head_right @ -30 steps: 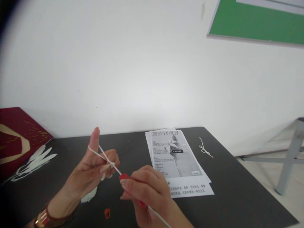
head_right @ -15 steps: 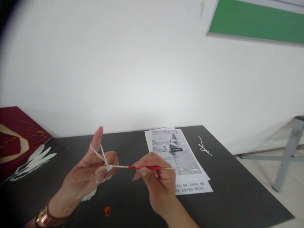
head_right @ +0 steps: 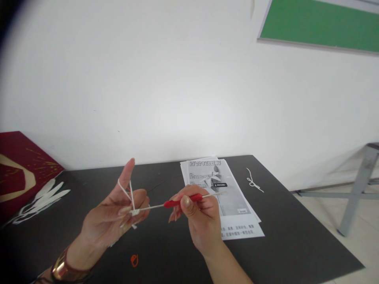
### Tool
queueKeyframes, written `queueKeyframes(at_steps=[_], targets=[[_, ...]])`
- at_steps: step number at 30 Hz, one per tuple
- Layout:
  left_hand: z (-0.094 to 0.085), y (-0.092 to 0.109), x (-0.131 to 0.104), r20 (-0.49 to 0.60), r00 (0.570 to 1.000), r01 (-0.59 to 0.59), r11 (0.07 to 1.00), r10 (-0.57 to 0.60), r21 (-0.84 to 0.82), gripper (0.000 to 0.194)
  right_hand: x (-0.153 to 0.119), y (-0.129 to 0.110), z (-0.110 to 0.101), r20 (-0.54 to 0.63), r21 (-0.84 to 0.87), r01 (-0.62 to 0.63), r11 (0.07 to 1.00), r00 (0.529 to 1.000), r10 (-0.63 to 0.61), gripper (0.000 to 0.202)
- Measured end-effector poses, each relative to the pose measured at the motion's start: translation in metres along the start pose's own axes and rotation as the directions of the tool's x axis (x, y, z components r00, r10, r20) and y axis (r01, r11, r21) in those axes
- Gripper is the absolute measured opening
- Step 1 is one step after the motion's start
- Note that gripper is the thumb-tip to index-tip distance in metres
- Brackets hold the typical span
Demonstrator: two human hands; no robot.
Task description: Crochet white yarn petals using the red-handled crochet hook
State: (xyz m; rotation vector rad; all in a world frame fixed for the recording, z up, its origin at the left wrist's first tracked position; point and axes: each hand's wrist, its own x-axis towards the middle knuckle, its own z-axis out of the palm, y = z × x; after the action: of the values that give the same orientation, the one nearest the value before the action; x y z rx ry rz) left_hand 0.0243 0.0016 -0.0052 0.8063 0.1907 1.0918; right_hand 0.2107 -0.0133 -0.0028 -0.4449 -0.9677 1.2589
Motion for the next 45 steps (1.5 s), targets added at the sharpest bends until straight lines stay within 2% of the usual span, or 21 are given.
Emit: queueKeyframes(at_steps=[5, 8, 12, 18, 22, 26, 29, 32, 35, 38, 41, 45], targets=[[-0.001, -0.003, 0.002, -0.039, 0.999, -0.023, 0.998, 0.025, 0.053, 0.082, 0.004, 0.004, 0.000, -0.054, 0.112, -0.145, 0.983, 0.987, 0.151, 0.014], [0.000, -0.006, 0.004, -0.063, 0.997, -0.050, 0.997, 0.054, 0.056, 0.080, 0.007, 0.011, -0.001, -0.085, 0.193, -0.260, 0.946, 0.956, 0.280, 0.017], [0.004, -0.012, 0.005, -0.116, 0.987, -0.104, 0.993, 0.109, 0.052, 0.082, 0.009, 0.018, 0.000, -0.109, 0.289, -0.353, 0.890, 0.912, 0.397, 0.017], [0.005, -0.015, 0.007, -0.155, 0.981, -0.110, 0.991, 0.121, 0.079, 0.079, 0.006, 0.018, 0.002, -0.159, 0.267, -0.340, 0.902, 0.907, 0.390, 0.019], [0.002, -0.008, 0.007, -0.131, 0.980, -0.118, 0.965, 0.152, 0.236, 0.075, 0.007, 0.018, 0.004, -0.174, 0.217, -0.311, 0.925, 0.920, 0.350, 0.020], [-0.004, 0.000, 0.008, -0.054, 0.982, -0.138, 0.887, 0.179, 0.441, 0.074, 0.008, 0.019, 0.005, -0.187, 0.188, -0.300, 0.935, 0.924, 0.334, 0.019], [-0.007, 0.003, 0.007, -0.029, 0.975, -0.156, 0.766, 0.221, 0.623, 0.067, 0.008, 0.020, 0.005, -0.189, 0.183, -0.308, 0.934, 0.921, 0.341, 0.019], [-0.006, 0.003, 0.006, -0.024, 0.951, -0.182, 0.625, 0.307, 0.759, 0.061, 0.008, 0.020, 0.004, -0.197, 0.178, -0.313, 0.933, 0.918, 0.345, 0.020], [-0.002, 0.001, 0.006, -0.082, 0.911, -0.176, 0.560, 0.404, 0.810, 0.057, 0.007, 0.020, 0.003, -0.201, 0.183, -0.331, 0.926, 0.909, 0.365, 0.020], [0.002, -0.004, 0.007, -0.188, 0.883, -0.125, 0.601, 0.431, 0.790, 0.055, 0.007, 0.021, 0.002, -0.201, 0.205, -0.343, 0.917, 0.902, 0.382, 0.020], [0.002, -0.012, 0.008, -0.290, 0.877, -0.085, 0.716, 0.384, 0.693, 0.058, 0.008, 0.023, 0.001, -0.193, 0.217, -0.343, 0.914, 0.903, 0.384, 0.019], [0.006, -0.022, 0.008, -0.365, 0.858, -0.112, 0.825, 0.362, 0.554, 0.068, 0.008, 0.024, 0.002, -0.198, 0.221, -0.324, 0.920, 0.908, 0.368, 0.019]])
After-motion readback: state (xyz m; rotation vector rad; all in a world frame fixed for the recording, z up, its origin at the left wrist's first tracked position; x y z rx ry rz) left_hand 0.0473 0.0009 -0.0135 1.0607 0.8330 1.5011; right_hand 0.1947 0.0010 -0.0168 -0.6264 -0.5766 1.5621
